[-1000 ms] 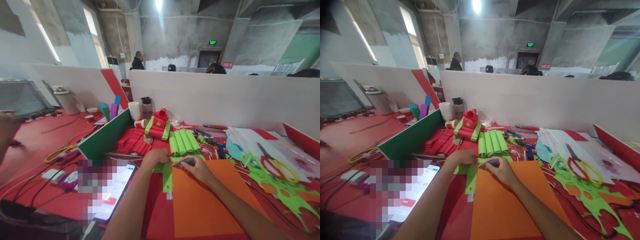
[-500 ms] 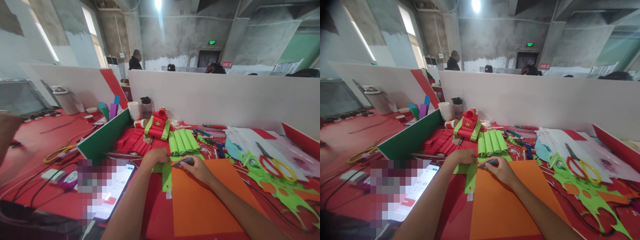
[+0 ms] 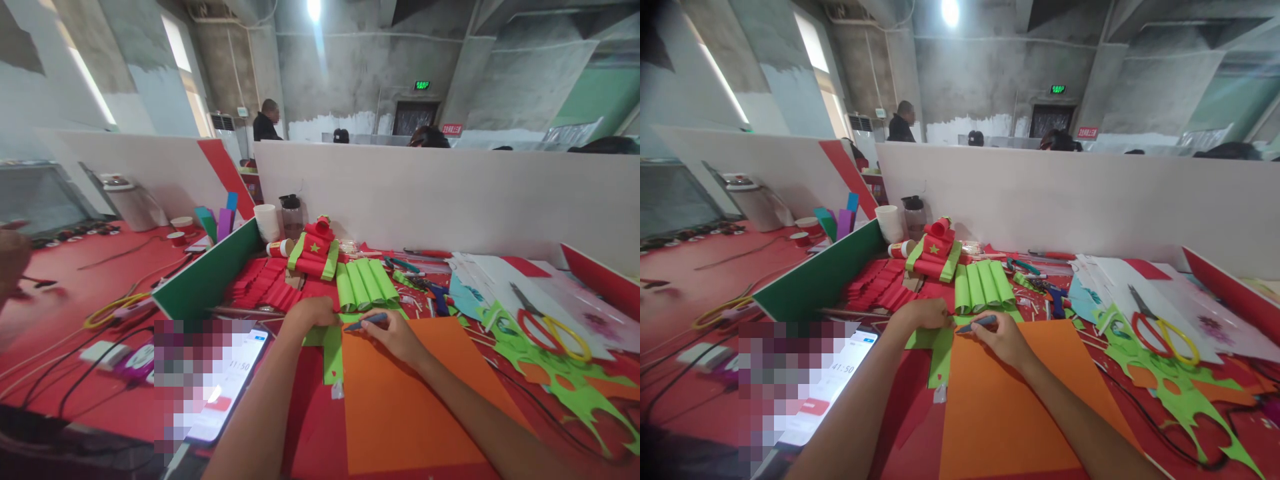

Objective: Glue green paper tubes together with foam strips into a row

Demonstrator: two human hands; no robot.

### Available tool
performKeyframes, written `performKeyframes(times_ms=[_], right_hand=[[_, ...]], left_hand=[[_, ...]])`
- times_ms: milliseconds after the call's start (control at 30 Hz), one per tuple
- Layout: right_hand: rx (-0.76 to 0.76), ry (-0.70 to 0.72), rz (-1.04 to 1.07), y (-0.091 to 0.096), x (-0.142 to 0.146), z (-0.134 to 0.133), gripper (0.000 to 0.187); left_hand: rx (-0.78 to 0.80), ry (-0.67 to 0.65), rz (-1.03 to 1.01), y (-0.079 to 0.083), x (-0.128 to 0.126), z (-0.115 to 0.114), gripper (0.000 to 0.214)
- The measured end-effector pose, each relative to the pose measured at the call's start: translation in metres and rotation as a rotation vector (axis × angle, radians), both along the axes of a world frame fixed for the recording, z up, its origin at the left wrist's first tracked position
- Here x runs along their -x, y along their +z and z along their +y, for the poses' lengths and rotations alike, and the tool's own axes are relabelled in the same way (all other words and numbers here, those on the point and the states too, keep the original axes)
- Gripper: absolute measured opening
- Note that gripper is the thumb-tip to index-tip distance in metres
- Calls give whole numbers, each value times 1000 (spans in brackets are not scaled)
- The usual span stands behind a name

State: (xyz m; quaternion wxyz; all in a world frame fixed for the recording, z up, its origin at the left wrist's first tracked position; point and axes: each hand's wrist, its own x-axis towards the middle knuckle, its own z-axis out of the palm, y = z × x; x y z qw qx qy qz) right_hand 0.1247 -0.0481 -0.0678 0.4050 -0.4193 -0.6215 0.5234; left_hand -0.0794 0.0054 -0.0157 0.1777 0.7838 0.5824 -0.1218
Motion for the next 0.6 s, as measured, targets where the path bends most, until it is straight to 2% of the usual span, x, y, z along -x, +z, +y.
performKeyframes(times_ms=[600], right_hand=[[-2,-60,24,-3,-4,4,25]], left_hand=[[-7,11,7,1,0,-2,39]])
